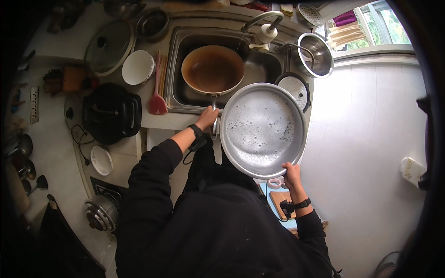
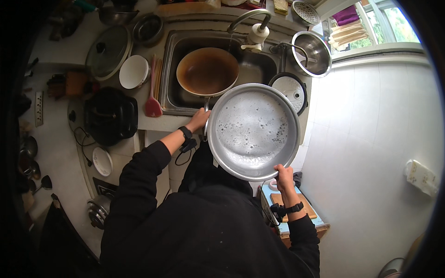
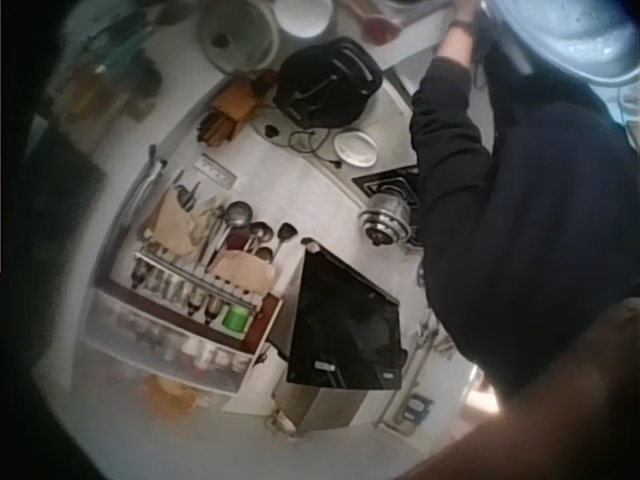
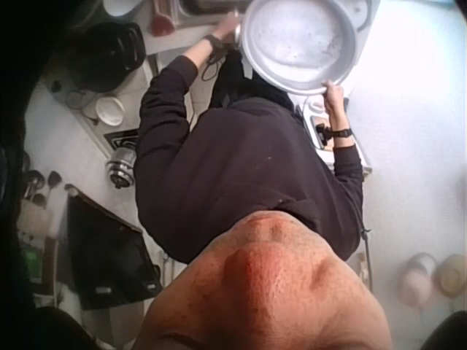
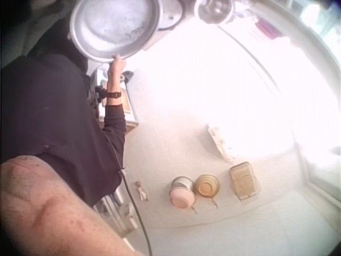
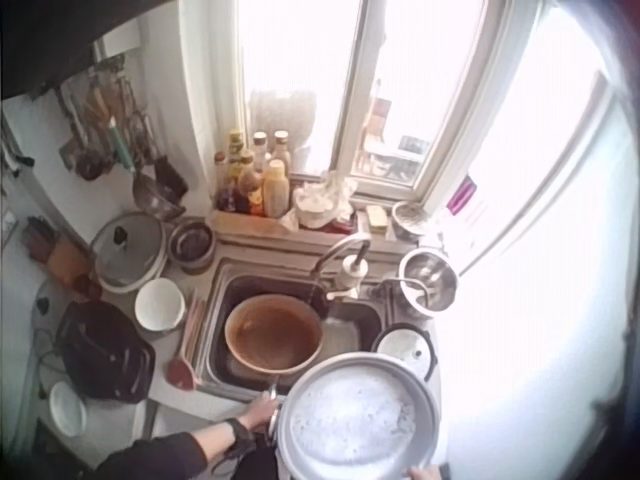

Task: The person washes a white plate, a pink spatula, and a light-colored pan in a kitchen sink using a sponge and running water. The person scrubs each item, rinses them under the tap, and places them aside.

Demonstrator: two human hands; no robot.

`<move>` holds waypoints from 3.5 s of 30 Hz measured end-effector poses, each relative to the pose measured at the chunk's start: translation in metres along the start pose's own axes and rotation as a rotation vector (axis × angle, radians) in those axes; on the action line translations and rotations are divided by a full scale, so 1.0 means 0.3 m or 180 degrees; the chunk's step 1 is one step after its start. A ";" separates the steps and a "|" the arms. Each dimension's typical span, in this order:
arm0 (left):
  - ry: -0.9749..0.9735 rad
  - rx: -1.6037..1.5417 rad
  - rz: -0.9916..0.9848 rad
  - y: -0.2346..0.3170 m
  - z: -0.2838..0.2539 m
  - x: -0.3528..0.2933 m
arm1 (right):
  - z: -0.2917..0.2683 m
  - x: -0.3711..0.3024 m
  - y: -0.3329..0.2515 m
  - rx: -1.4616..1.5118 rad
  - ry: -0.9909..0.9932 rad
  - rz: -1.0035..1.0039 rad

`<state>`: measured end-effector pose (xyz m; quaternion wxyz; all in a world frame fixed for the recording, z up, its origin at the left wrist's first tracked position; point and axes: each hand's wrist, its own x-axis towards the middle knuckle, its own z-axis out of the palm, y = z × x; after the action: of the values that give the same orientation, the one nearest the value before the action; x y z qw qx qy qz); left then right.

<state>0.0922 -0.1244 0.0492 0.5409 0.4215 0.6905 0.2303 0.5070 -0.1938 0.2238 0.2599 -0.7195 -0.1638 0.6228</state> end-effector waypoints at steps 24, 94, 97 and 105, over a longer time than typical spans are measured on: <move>0.0099 0.0232 0.1850 -0.059 0.014 -0.310 | 0.241 0.101 -0.172 -0.0556 -0.0527 -0.0374; 0.1539 -0.0468 -0.0198 0.240 -0.687 -0.517 | 0.903 0.232 -0.081 -0.0584 -0.1948 0.0597; 0.1605 -0.0482 -0.0242 0.232 -0.682 -0.536 | 0.901 0.223 -0.085 -0.0618 -0.2016 0.0549; 0.1584 -0.0636 -0.0364 0.189 -0.649 -0.617 | 0.862 0.204 -0.092 -0.0835 -0.2178 0.0288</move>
<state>-0.0611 -0.2209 0.2555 0.4056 0.2568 0.7987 0.3629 0.2660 -0.0931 0.1671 0.0679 -0.5033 -0.2877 0.8120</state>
